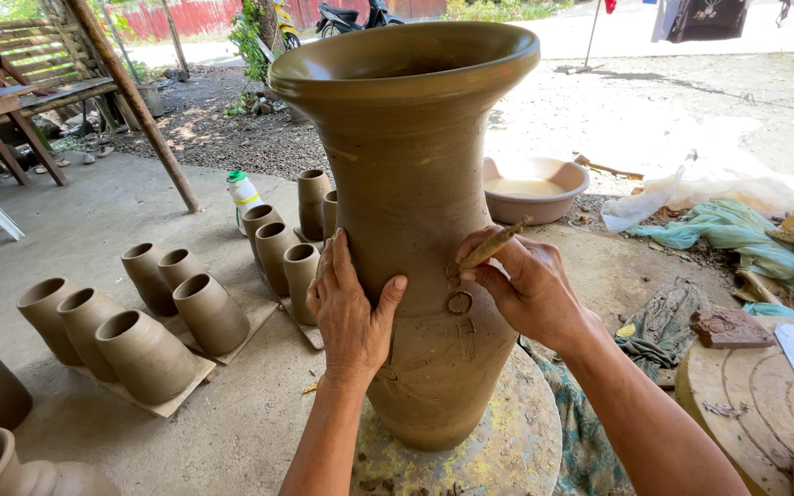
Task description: The person carves a sun-like pattern into the surface of a large clay vase using a wire loop tool, then begins to carve a horizontal band around the middle of the vase.
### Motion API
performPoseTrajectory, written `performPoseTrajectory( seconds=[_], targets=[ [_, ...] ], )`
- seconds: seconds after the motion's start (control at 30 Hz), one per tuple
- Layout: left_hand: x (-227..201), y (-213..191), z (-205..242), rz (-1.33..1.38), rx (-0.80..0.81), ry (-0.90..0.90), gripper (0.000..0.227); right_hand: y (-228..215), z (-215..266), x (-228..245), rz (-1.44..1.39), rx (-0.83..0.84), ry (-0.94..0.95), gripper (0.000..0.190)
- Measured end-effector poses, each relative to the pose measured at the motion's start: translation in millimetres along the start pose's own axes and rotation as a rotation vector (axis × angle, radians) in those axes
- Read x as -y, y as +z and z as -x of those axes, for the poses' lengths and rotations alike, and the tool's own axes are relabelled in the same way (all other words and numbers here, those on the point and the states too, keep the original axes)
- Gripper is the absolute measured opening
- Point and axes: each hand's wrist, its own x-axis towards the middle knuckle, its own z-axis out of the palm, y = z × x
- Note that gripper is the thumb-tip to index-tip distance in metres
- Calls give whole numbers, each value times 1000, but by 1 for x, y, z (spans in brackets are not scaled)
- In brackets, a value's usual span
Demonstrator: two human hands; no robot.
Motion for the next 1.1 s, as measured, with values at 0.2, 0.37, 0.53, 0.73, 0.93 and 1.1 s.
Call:
performPoseTrajectory(
  seconds=[0.2, 0.37, 0.53, 0.73, 0.93, 1.1],
  targets=[
    [1, 0, 2, 16, -11, -6, 110, -2, -11, -2, 57, -100, -24, 21],
    [1, 1, 1, 8, -18, -4, 110, -1, -14, -5, 75, -76, -28, 21],
    [1, 0, 1, 7, -30, 7, 109, 1, -16, -7, 71, -107, -53, 20],
    [-3, -6, 1, 7, -35, 15, 108, -8, -30, -13, -21, -243, -199, 17],
    [-32, -16, 25, 107, -243, 326, 77, 10, 26, 6, -156, -119, -247, 13],
    [-40, -18, 67, 119, -69, 502, 30, 20, 70, 9, -464, -161, -141, 17]
  ],
)
